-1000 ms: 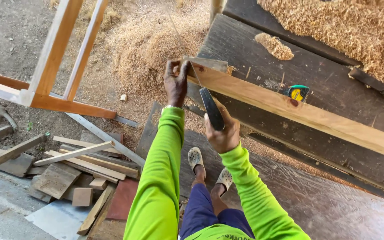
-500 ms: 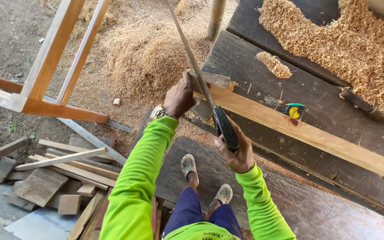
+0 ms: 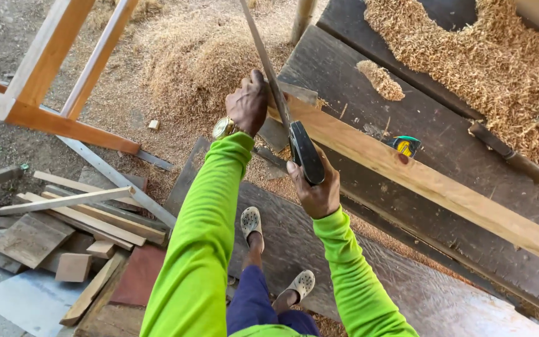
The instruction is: The recorder is using a hand saw to cut a piece of lumber on a workbench.
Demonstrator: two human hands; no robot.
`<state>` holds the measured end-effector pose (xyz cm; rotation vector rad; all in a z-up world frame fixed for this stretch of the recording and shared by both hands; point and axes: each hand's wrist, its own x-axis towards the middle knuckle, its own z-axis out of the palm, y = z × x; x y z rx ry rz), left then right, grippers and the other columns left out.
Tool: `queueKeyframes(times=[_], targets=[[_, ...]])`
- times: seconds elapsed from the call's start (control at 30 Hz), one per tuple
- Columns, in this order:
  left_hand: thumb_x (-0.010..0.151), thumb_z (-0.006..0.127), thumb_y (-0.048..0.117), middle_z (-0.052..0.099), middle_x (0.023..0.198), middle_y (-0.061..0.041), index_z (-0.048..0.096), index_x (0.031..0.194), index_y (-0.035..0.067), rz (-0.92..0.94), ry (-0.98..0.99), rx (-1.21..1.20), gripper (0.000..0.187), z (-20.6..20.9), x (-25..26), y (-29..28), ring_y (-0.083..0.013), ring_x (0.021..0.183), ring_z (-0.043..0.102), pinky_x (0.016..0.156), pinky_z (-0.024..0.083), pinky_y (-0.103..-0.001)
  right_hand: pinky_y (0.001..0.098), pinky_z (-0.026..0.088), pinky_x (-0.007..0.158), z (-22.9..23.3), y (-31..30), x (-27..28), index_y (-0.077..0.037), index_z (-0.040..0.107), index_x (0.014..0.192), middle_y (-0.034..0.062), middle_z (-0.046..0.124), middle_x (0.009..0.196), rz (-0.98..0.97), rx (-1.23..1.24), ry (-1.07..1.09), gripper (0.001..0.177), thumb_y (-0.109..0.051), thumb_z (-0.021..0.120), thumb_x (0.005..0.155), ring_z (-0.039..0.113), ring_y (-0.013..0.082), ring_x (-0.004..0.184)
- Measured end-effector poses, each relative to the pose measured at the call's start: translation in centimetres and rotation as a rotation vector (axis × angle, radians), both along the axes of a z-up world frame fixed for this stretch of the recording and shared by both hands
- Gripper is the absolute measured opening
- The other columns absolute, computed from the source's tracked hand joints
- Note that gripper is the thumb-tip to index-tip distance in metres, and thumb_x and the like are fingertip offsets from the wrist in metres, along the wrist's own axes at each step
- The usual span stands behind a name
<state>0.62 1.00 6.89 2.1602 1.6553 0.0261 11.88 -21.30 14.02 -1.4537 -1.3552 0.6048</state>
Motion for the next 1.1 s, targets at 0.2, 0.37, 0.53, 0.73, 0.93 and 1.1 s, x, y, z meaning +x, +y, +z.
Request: queueKeyframes(times=[0.2, 0.37, 0.53, 0.73, 0.93, 1.1], targets=[[0.105, 0.044, 0.013, 0.063, 0.106, -0.020, 0.031, 0.145, 0.005, 0.038, 0.000, -0.003, 0.043, -2.2, 0.0, 1.0, -0.0298, 0.079, 0.068, 0.065, 0.058, -0.041, 0.0303, 0.058, 0.079, -1.6, -5.1, 0.4, 0.001, 0.062, 0.130, 0.0107, 0.074, 0.099, -0.049, 0.035, -0.011, 0.037, -0.013, 0.075, 0.098, 0.071, 0.0135, 0.087], [0.103, 0.050, 0.006, 0.064, 0.104, -0.021, 0.029, 0.143, 0.004, 0.025, 0.046, -0.040, 0.045, -1.4, 0.1, 1.2, -0.0313, 0.081, 0.068, 0.068, 0.060, -0.041, 0.0297, 0.057, 0.070, -2.5, -12.1, 0.9, -0.003, 0.067, 0.118, 0.0091, 0.074, 0.089, -0.081, -0.106, -0.029, 0.026, -0.012, 0.075, 0.095, 0.070, 0.0133, 0.077], [0.102, 0.058, 0.012, 0.071, 0.099, -0.018, 0.037, 0.127, 0.008, 0.055, 0.090, 0.040, 0.032, -2.1, 0.4, 1.5, -0.0287, 0.081, 0.071, 0.065, 0.062, -0.036, 0.0300, 0.058, 0.062, -2.7, -19.7, 1.7, -0.006, 0.066, 0.119, 0.0073, 0.074, 0.084, -0.134, -0.217, -0.056, 0.030, -0.013, 0.074, 0.091, 0.073, 0.0144, 0.069], [0.101, 0.062, 0.019, 0.075, 0.100, -0.017, 0.027, 0.147, -0.003, 0.010, 0.043, 0.138, 0.062, -4.6, -0.3, 2.5, -0.0233, 0.081, 0.073, 0.064, 0.061, -0.032, 0.0270, 0.058, 0.056, -1.3, -25.2, 2.2, 0.001, 0.060, 0.133, 0.0082, 0.076, 0.088, -0.159, -0.189, -0.152, 0.048, -0.015, 0.071, 0.089, 0.075, 0.0125, 0.068], [0.104, 0.052, 0.011, 0.072, 0.104, -0.015, 0.038, 0.147, 0.007, 0.015, 0.108, -0.093, 0.045, -1.4, 0.3, 1.8, -0.0235, 0.084, 0.072, 0.065, 0.060, -0.032, 0.0274, 0.055, 0.052, -3.6, -19.6, 2.5, -0.001, 0.067, 0.121, 0.0081, 0.077, 0.082, -0.165, -0.272, -0.139, 0.034, -0.010, 0.072, 0.089, 0.073, 0.0130, 0.057], [0.106, 0.039, 0.007, 0.072, 0.096, -0.018, 0.029, 0.141, 0.005, 0.011, 0.082, -0.045, 0.037, -0.3, 0.0, 0.5, -0.0266, 0.076, 0.072, 0.060, 0.059, -0.036, 0.0304, 0.060, 0.076, -2.6, -7.5, 0.5, 0.003, 0.065, 0.126, 0.0136, 0.075, 0.102, -0.074, 0.064, -0.045, 0.031, -0.006, 0.069, 0.096, 0.074, 0.0181, 0.086]])
